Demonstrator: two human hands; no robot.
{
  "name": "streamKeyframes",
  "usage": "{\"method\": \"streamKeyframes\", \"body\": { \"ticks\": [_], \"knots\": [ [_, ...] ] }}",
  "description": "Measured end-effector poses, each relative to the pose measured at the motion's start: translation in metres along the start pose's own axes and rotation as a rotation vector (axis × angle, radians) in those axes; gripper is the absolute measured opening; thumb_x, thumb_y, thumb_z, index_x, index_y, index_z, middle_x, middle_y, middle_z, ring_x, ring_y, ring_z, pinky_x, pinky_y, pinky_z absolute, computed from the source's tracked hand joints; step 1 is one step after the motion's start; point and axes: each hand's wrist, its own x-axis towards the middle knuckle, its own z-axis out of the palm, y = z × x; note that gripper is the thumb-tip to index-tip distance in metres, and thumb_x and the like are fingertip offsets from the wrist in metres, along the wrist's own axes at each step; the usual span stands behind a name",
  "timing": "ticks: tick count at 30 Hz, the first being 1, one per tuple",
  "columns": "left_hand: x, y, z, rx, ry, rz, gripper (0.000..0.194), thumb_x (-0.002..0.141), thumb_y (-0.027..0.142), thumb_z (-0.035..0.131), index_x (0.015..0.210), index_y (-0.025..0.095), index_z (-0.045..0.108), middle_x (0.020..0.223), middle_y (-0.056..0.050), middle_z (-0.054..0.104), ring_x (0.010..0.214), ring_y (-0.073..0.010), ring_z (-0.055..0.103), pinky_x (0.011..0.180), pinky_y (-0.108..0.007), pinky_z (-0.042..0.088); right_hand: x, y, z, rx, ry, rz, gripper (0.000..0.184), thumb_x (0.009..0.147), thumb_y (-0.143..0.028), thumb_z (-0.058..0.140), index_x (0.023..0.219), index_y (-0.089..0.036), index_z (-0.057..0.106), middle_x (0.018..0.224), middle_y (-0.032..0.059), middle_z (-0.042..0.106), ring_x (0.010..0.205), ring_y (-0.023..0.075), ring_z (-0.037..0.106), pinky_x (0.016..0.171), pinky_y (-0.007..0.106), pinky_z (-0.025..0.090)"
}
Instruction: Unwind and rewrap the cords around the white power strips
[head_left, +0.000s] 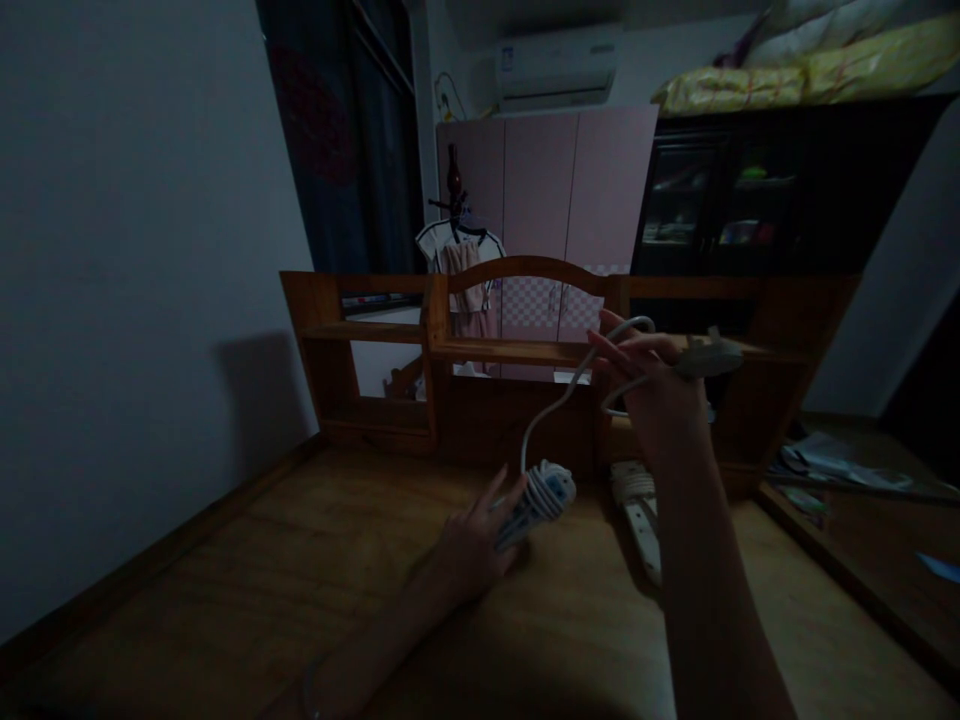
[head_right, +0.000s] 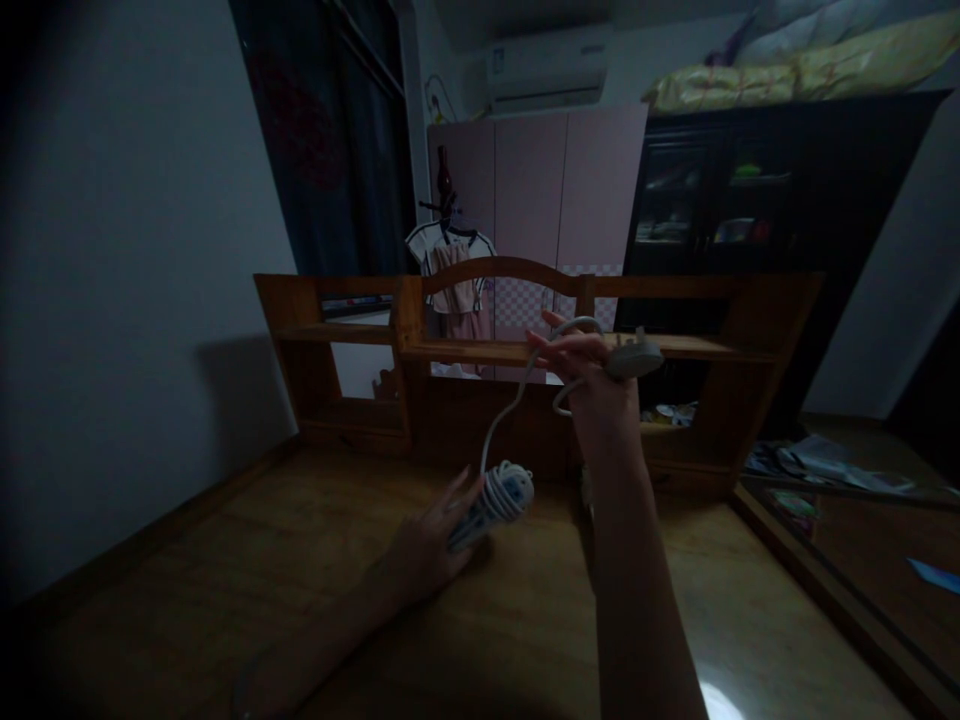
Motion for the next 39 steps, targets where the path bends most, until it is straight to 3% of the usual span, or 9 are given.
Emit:
{"method": "streamKeyframes", "body": {
  "ticks": [3, 6, 9, 12, 16, 21, 27, 34, 39],
  "knots": [
    [0.002, -0.010, 0.005, -0.130, 0.127, -0.123, 0.082, 0.080, 0.033, 0.060, 0.148, 0.033, 0.013, 0.149, -0.008, 0.033, 0.125, -0.0288, 0.047, 0.096, -0.041, 0.045, -0.001, -0.010, -0.007, -0.053, 0.044, 0.052, 0.013, 0.087, -0.033, 0.049, 0.091, -0.026, 0.059, 0.094, 0.0037, 0.061, 0.073, 0.0167, 0.063, 0.064, 0.030, 0.052],
    [0.004, -0.021, 0.012, -0.343, 0.201, -0.337, 0.084, 0.080, 0.041, 0.062, 0.148, 0.027, 0.016, 0.128, -0.012, 0.057, 0.112, -0.0282, 0.058, 0.090, -0.039, 0.046, -0.002, -0.020, -0.015, -0.131, 0.109, 0.068, 0.020, 0.088, -0.034, 0.041, 0.099, -0.027, 0.056, 0.067, -0.0012, 0.049, 0.040, 0.0092, 0.038, 0.045, 0.026, 0.038],
    [0.008, -0.035, 0.018, -0.582, 0.269, -0.465, 0.078, 0.080, 0.045, 0.063, 0.146, 0.025, 0.026, 0.127, -0.011, 0.058, 0.112, -0.0261, 0.058, 0.092, -0.038, 0.045, -0.002, -0.029, -0.024, -0.124, 0.111, 0.110, 0.019, 0.088, -0.032, 0.039, 0.095, -0.026, 0.056, 0.049, -0.0075, 0.026, 0.034, 0.0088, 0.019, 0.041, 0.026, 0.030],
    [0.012, -0.045, 0.021, -0.730, 0.385, -0.520, 0.071, 0.082, 0.045, 0.061, 0.143, 0.022, 0.031, 0.131, -0.011, 0.054, 0.120, -0.0245, 0.052, 0.100, -0.039, 0.040, -0.002, -0.033, -0.031, -0.173, 0.089, 0.174, 0.016, 0.084, -0.031, 0.046, 0.087, -0.023, 0.060, 0.043, -0.0069, 0.030, 0.033, 0.0092, 0.024, 0.038, 0.025, 0.024],
    [0.013, -0.047, 0.021, -0.709, 0.471, -0.499, 0.071, 0.084, 0.044, 0.060, 0.144, 0.024, 0.028, 0.138, -0.010, 0.048, 0.129, -0.0236, 0.043, 0.108, -0.041, 0.032, -0.002, -0.030, -0.030, -0.391, 0.135, 0.252, 0.022, 0.080, -0.038, 0.059, 0.092, -0.019, 0.064, 0.049, -0.0020, 0.049, 0.036, 0.0099, 0.036, 0.033, 0.022, 0.018],
    [0.011, -0.034, 0.015, -0.674, 0.457, -0.433, 0.076, 0.083, 0.042, 0.061, 0.146, 0.028, 0.022, 0.147, -0.008, 0.036, 0.135, -0.0240, 0.035, 0.111, -0.041, 0.029, -0.004, -0.019, -0.023, -0.455, 0.155, 0.229, 0.035, 0.083, -0.048, 0.060, 0.100, -0.018, 0.063, 0.058, -0.0004, 0.057, 0.037, 0.0084, 0.041, 0.032, 0.020, 0.027],
    [0.009, -0.028, 0.010, -0.683, 0.420, -0.355, 0.081, 0.081, 0.039, 0.065, 0.147, 0.030, 0.019, 0.150, -0.007, 0.031, 0.136, -0.0236, 0.033, 0.111, -0.040, 0.029, 0.000, -0.011, -0.026, -0.463, 0.028, 0.276, 0.040, 0.083, -0.054, 0.058, 0.099, -0.018, 0.065, 0.079, 0.0063, 0.067, 0.052, 0.0133, 0.057, 0.043, 0.022, 0.042],
    [0.009, -0.018, 0.001, -0.631, 0.424, -0.323, 0.078, 0.083, 0.042, 0.061, 0.147, 0.027, 0.019, 0.150, -0.009, 0.030, 0.137, -0.0246, 0.031, 0.112, -0.040, 0.027, -0.001, 0.000, -0.012, -0.432, -0.100, 0.408, 0.049, 0.082, -0.054, 0.060, 0.113, -0.017, 0.059, 0.096, 0.0095, 0.067, 0.051, 0.0125, 0.060, 0.042, 0.021, 0.041],
    [0.008, -0.015, 0.000, -0.640, 0.451, -0.329, 0.080, 0.083, 0.041, 0.061, 0.147, 0.027, 0.015, 0.149, -0.009, 0.031, 0.136, -0.0235, 0.032, 0.111, -0.040, 0.029, -0.006, 0.003, 0.004, -0.454, -0.291, 0.396, 0.043, 0.085, -0.052, 0.058, 0.109, -0.016, 0.061, 0.071, 0.0033, 0.064, 0.056, 0.0148, 0.060, 0.048, 0.022, 0.043]
  ]
}}
